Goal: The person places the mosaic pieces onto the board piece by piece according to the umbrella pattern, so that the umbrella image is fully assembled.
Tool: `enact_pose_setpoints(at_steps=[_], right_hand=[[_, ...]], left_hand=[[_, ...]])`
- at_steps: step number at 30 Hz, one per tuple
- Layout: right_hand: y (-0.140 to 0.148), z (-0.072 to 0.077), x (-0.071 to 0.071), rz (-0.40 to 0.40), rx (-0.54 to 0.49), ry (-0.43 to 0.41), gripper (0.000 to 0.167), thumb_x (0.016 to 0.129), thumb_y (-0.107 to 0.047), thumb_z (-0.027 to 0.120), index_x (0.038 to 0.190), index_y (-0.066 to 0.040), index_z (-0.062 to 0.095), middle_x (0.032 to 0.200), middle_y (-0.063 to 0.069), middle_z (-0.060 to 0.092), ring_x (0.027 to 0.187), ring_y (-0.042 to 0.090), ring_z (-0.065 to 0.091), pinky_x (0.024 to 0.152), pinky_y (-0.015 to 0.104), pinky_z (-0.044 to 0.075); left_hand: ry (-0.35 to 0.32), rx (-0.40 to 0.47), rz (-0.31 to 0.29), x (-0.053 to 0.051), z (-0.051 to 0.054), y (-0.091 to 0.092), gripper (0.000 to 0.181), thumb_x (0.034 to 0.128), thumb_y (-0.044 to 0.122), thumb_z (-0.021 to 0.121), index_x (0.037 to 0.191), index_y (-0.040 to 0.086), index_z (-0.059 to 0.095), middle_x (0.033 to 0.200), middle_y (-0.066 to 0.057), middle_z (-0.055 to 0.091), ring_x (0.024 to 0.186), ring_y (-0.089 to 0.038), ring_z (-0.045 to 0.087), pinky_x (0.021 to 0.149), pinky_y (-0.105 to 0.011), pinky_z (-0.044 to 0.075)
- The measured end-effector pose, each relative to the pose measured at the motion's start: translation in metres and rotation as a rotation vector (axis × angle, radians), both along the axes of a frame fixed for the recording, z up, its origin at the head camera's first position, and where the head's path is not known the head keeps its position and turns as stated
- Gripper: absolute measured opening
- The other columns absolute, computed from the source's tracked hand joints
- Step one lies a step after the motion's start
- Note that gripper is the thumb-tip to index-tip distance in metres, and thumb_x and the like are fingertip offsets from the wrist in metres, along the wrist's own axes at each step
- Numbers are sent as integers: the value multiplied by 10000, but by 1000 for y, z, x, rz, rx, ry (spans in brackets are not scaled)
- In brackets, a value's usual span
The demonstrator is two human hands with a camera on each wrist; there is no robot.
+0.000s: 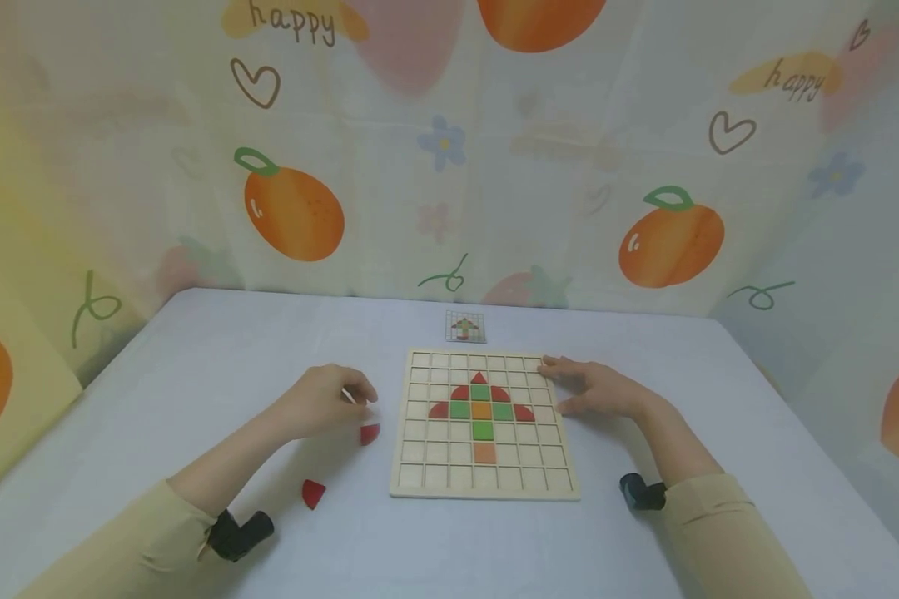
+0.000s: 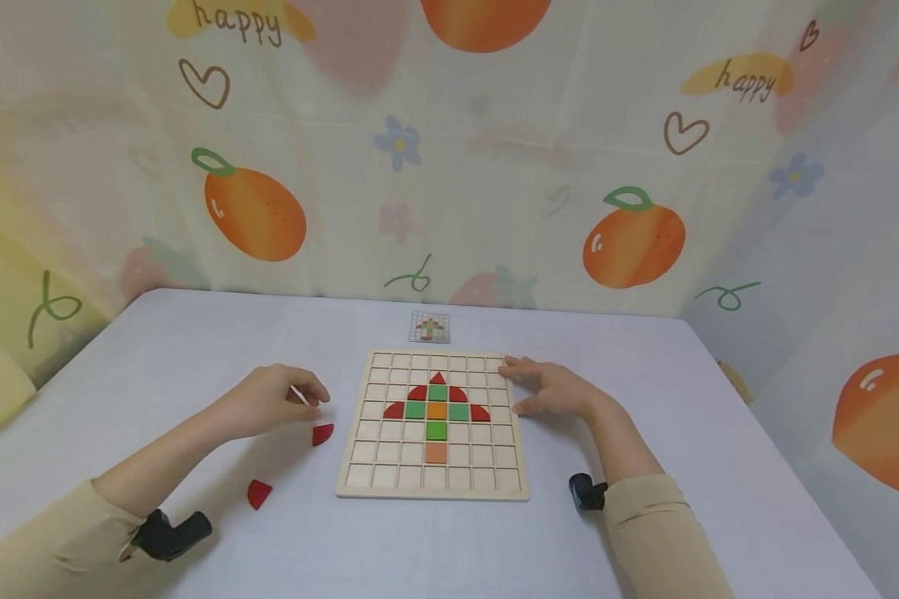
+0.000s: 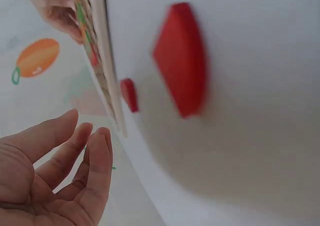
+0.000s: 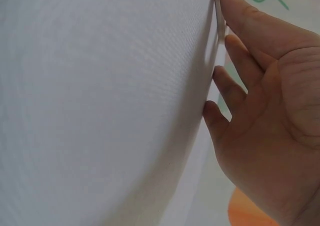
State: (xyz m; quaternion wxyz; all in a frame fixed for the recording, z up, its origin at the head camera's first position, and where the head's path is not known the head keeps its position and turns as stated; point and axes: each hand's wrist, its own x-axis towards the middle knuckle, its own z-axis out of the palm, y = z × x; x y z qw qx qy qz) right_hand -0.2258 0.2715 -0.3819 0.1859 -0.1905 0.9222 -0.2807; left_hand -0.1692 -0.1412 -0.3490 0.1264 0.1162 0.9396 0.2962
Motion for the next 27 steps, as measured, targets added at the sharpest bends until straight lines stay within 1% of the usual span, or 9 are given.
enact_pose_setpoints(at_steps=[3, 6, 9, 14, 17, 22, 27], right_hand=[[0, -1, 0, -3, 9, 1, 659, 854, -257, 727, 1463, -182, 486, 1632, 54, 306, 1539, 379, 163, 1198, 642, 173], [0, -1, 0, -10, 13, -4, 659, 856, -259, 726, 1464, -189, 484, 1635, 47, 302, 1541, 375, 158, 1198, 646, 170], [0, 0, 1, -16, 15, -13, 663, 856, -262, 728, 1467, -194, 480, 1638, 45, 294, 1542, 375, 152, 1197, 649, 167], [0, 0, 2, -23, 6, -21, 667, 853, -255, 732, 1468, -195, 479, 1639, 48, 290, 1543, 375, 148, 1199, 648, 163], [0, -1, 2, -25, -1, -24, 670, 852, -257, 733, 1468, -195, 478, 1640, 51, 289, 1543, 377, 143, 1197, 651, 161], [0, -1, 2, -15, -4, -11, 668, 852, -247, 732, 1467, -181, 480, 1636, 58, 295, 1543, 379, 142, 1203, 645, 153], [-1, 0, 1, -6, -4, -2, 655, 854, -239, 727, 1460, -175, 489, 1632, 64, 306, 1540, 384, 150, 1203, 642, 155]], left_hand=[[3, 2, 6, -1, -8, -10, 181, 865, 138, 702, 1038, 87, 718, 971, -41, 701, 836, -156, 620, 714, -278, 540], [0, 1, 12, -2, -13, -17, 194, 858, 162, 717, 1040, 93, 719, 953, -39, 700, 815, -152, 613, 704, -268, 533], [-4, 6, -6, -3, -16, -19, 215, 837, 203, 744, 1024, 102, 716, 917, -30, 692, 791, -143, 604, 693, -260, 516], [-14, 16, -52, -4, -20, -15, 224, 780, 263, 797, 931, 132, 696, 825, -7, 653, 763, -144, 582, 690, -274, 477], [-7, 6, -75, -3, -22, -10, 231, 755, 263, 823, 889, 137, 683, 821, 1, 644, 790, -149, 564, 715, -278, 470], [21, -3, -102, 0, -22, -4, 168, 746, 171, 820, 830, 128, 680, 813, -5, 650, 820, -158, 555, 740, -283, 474], [17, 0, -96, 2, -23, -2, 107, 768, 101, 784, 807, 123, 687, 768, -2, 641, 789, -154, 539, 695, -267, 465]])
